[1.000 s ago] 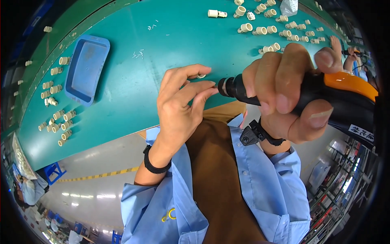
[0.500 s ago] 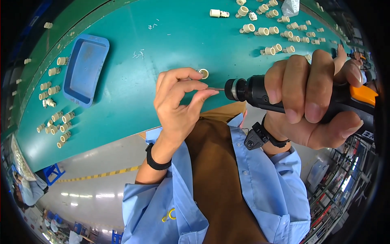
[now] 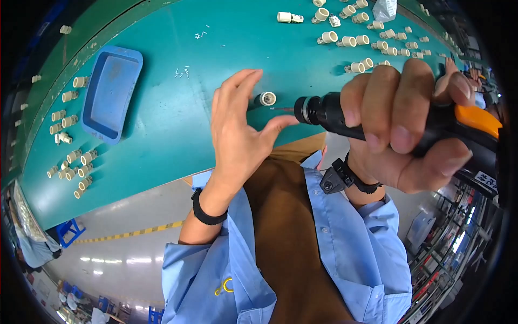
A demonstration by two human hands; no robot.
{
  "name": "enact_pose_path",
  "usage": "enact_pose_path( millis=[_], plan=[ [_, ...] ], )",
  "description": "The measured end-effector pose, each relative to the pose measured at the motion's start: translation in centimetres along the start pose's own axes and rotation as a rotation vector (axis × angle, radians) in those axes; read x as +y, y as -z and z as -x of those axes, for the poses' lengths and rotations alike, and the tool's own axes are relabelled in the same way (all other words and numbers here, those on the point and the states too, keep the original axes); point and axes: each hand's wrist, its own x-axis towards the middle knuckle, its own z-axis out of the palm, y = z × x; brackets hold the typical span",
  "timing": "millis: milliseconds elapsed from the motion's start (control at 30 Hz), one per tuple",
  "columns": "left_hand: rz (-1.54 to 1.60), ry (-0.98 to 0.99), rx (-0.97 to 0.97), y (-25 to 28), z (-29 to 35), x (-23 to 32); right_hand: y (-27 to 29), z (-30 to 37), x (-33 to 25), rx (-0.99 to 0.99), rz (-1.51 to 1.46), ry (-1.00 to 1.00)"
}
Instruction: Assemble small plastic components by inserting screws using an electric screwdriver at a factory workbench.
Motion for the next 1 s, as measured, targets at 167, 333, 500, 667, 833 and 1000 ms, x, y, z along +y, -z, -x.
enact_pose_path(
  millis=[167,333,500,667,833,1000],
  plan=[
    [-0.099,-0.015,-0.071,-0.8,0.4,-2.8,-0.5,-0.5,1.7,0.097,0.077,-0.044],
    [-0.109,-0.086,-0.051,-1.0,0.7,-3.0,-1.5,-0.3,2.9,0.195,0.175,-0.094],
    [-0.135,-0.095,-0.056,-1.0,0.9,-3.0,-1.9,0.1,3.6,0.267,0.248,-0.128],
    [-0.128,-0.098,-0.053,-1.2,1.0,-3.0,-1.8,0.2,4.2,0.262,0.314,-0.108],
    [-0.126,-0.089,-0.057,-1.0,1.0,-3.2,-2.3,0.1,4.4,0.311,0.406,-0.143],
    [-0.092,-0.086,-0.043,-1.1,0.7,-2.9,-2.3,0.1,4.2,0.347,0.323,-0.169]
  ],
)
